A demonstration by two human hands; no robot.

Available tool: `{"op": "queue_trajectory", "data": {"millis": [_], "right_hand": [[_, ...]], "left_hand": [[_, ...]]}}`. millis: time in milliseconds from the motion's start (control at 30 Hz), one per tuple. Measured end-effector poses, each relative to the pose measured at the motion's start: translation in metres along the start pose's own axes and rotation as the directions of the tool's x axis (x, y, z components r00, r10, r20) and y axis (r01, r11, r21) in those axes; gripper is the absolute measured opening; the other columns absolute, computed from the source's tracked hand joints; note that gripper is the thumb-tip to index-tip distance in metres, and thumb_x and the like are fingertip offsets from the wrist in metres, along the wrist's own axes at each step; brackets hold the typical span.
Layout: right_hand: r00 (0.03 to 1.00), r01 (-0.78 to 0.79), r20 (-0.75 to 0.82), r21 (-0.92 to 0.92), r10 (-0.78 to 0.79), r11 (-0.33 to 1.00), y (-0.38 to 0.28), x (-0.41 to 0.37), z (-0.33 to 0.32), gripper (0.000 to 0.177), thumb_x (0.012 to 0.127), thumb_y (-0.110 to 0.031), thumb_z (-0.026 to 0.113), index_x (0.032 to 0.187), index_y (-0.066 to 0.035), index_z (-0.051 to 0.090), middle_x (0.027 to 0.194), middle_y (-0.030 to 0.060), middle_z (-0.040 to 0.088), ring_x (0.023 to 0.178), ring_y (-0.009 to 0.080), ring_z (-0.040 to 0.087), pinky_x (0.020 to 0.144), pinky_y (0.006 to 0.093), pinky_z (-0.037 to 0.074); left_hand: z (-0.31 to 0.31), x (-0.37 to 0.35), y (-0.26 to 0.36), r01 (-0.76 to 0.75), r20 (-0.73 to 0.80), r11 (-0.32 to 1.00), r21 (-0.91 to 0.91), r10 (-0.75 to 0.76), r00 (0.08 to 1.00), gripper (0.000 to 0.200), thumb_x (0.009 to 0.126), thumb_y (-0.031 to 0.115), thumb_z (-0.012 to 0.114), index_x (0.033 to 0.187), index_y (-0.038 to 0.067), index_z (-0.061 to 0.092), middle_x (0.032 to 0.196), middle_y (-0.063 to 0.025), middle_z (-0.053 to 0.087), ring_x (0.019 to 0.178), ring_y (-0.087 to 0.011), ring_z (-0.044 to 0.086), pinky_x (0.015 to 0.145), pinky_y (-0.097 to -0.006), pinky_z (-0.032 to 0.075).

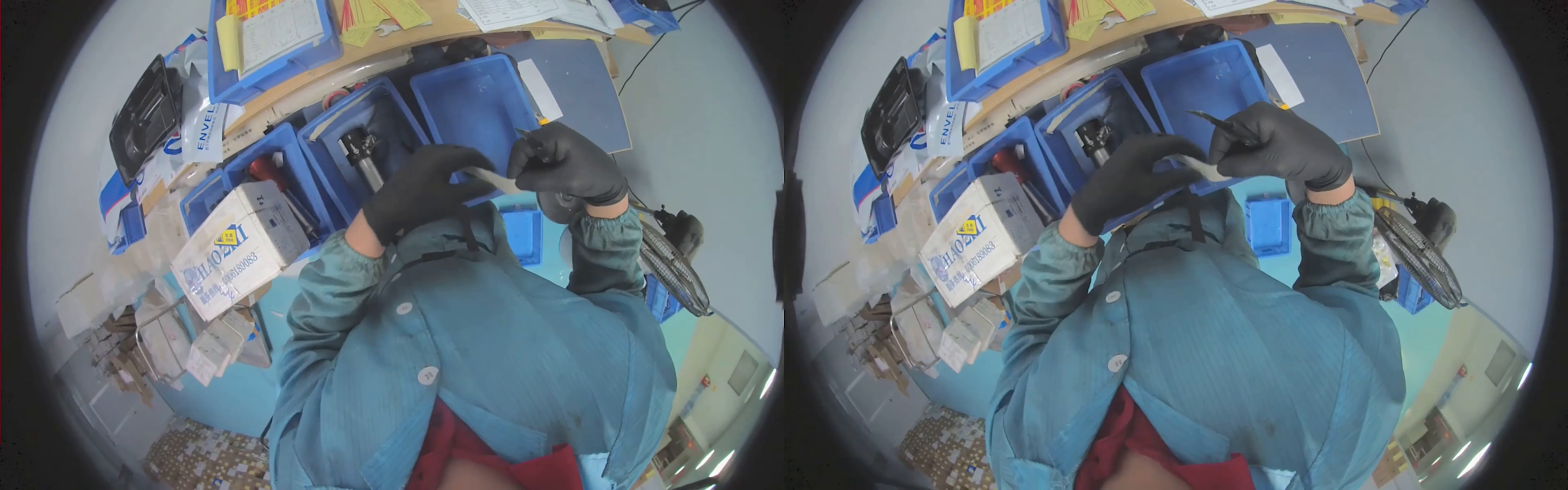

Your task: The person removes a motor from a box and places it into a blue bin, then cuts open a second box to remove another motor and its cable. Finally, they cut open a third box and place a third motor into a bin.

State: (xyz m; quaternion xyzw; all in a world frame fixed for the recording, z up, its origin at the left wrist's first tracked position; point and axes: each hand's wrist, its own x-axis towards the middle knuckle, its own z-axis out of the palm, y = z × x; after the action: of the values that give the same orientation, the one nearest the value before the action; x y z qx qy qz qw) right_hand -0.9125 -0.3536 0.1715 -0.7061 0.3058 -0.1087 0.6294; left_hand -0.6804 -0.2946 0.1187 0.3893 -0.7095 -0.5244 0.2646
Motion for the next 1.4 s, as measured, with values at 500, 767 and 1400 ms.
{"op": "queue_trajectory", "data": {"millis": [500,767,1400], "right_hand": [[0.861,-0.471,-0.388,-0.366,0.328,0.802,0.164,0.076,-0.075,0.018,0.087,-0.014,0.065,0.072,-0.009,0.056,0.072,0.0066,0.055,0.065,0.0207,0.049,0.063,0.0363,0.042],[0.876,-0.448,-0.471,-0.711,0.106,0.543,0.235,0.132,-0.115,0.027,0.086,-0.036,0.063,0.106,-0.02,0.072,0.124,0.0055,0.061,0.118,0.0268,0.055,0.081,0.0406,0.054],[0.819,-0.527,-0.572,-0.714,0.05,0.46,0.268,0.184,-0.109,0.027,0.085,-0.028,0.071,0.109,-0.015,0.075,0.109,0.0076,0.073,0.109,0.036,0.065,0.103,0.0452,0.048]], "left_hand": [[-0.002,0.091,-0.105,0.549,-0.282,0.827,0.117,-0.503,0.817,0.025,0.098,0.03,0.049,0.089,0.01,0.062,0.063,-0.0068,0.065,0.055,-0.0235,0.061,0.058,-0.0386,0.045],[0.006,0.15,-0.205,0.477,-0.594,0.747,0.464,-0.137,0.793,0.018,0.088,0.024,0.06,0.09,0.013,0.075,0.093,-0.0096,0.07,0.086,-0.0301,0.067,0.075,-0.0428,0.052],[-0.003,0.173,-0.253,0.519,-0.589,0.295,0.802,0.247,0.77,0.015,0.072,0.02,0.068,0.082,0.009,0.073,0.094,-0.0138,0.064,0.068,-0.0358,0.062,0.069,-0.0505,0.045]]}}
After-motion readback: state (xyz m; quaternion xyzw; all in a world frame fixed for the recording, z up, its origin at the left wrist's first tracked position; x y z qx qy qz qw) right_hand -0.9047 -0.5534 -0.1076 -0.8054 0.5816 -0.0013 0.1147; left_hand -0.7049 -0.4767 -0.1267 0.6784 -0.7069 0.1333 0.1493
